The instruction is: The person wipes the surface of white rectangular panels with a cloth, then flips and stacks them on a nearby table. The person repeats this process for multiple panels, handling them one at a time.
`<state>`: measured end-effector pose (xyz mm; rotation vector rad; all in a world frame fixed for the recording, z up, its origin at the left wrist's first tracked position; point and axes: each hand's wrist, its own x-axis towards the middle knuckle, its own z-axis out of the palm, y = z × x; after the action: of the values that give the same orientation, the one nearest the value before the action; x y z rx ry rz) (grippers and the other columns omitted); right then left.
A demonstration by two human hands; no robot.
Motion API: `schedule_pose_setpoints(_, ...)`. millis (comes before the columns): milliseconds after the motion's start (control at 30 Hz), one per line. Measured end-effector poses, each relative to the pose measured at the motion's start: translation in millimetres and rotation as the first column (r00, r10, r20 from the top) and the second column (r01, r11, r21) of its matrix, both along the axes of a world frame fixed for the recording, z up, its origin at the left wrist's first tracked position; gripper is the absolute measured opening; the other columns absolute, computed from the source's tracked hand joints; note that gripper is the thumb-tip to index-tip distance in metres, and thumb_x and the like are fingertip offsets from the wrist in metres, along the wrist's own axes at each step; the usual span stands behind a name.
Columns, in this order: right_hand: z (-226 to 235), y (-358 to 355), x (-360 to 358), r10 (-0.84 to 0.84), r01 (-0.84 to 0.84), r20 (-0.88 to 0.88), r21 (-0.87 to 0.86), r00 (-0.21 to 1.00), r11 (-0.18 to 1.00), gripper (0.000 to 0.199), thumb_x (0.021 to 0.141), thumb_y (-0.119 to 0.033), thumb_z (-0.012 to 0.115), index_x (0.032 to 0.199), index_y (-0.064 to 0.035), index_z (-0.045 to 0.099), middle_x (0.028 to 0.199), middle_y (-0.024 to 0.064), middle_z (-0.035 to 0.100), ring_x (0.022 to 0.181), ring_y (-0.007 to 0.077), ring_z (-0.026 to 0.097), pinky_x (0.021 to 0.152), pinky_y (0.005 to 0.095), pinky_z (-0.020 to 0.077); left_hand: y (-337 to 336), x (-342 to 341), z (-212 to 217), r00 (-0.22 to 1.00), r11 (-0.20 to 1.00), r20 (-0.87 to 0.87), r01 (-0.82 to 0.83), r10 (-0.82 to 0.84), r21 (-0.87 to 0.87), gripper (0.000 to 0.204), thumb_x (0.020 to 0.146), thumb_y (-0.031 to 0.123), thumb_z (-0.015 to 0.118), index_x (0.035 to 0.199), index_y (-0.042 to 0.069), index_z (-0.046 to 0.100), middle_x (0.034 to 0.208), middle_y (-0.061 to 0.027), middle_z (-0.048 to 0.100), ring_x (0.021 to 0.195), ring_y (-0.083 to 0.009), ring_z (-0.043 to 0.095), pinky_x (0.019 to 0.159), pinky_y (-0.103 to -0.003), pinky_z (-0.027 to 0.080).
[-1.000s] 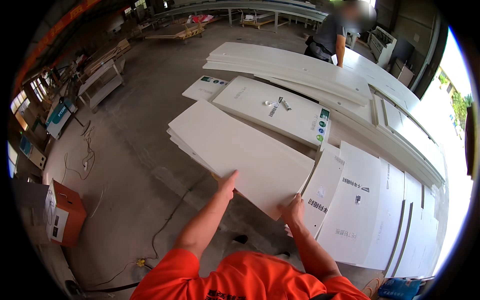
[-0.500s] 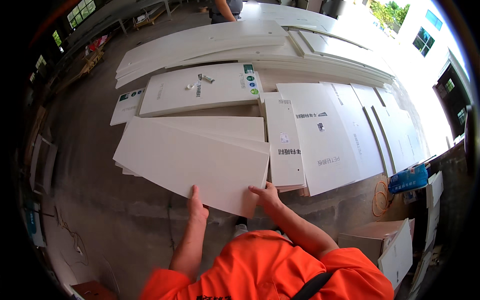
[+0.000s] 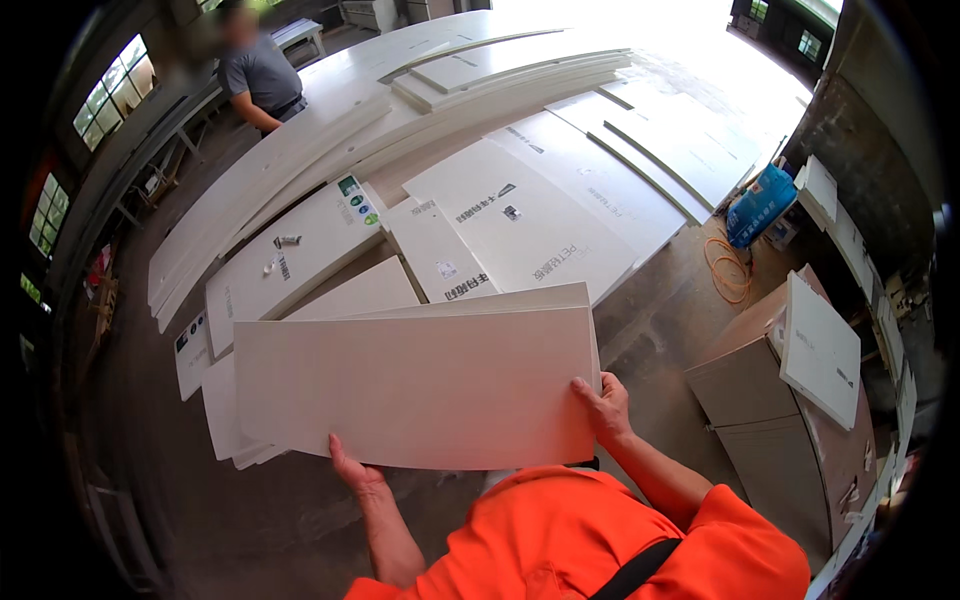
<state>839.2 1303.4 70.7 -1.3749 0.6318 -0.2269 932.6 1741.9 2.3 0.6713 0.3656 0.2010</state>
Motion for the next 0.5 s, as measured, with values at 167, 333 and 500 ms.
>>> schedule_pose_setpoints(167,9,-76,-177,-0.320,0.295,-0.146,-0.166,0.936,0.941,0.063,0.087,-0.051,0.080,0.110,0.0025,0.057,0.096,0.0085,0.068,0.082,0.0127,0.064,0.071,0.0294,0.0542,-149,-17,49,0.871,0.883,0.187,0.468,-0.455,-0.033,0.065,0.096,0.047,0.064,0.143,0.004,0.052,0.140,-0.0099,0.058,0.126,-0.0286,0.057,0.105,-0.047,0.047)
schedule_pose_setpoints(333,6,-124,-308,-0.724,0.716,-0.172,-0.119,0.668,0.688,0.070,0.084,-0.058,0.081,0.107,0.0043,0.059,0.093,0.0096,0.068,0.081,0.0149,0.063,0.070,0.0318,0.0532,-325,-38,55,0.627,0.629,0.158,0.776,-0.763,-0.044,0.061,0.095,0.046,0.065,0.139,0.005,0.056,0.133,-0.0101,0.063,0.120,-0.0289,0.061,0.102,-0.047,0.050)
schedule_pose_setpoints(500,-1,-203,-430,-0.891,0.887,-0.210,-0.153,0.402,0.436,0.059,0.085,-0.051,0.083,0.094,0.0046,0.065,0.086,0.0068,0.068,0.076,0.0115,0.061,0.065,0.0313,0.0520,-506,-103,47,0.386,0.385,0.041,0.923,-0.922,-0.026,0.054,0.094,0.039,0.066,0.136,0.006,0.057,0.127,-0.0087,0.066,0.118,-0.0290,0.063,0.102,-0.049,0.051)
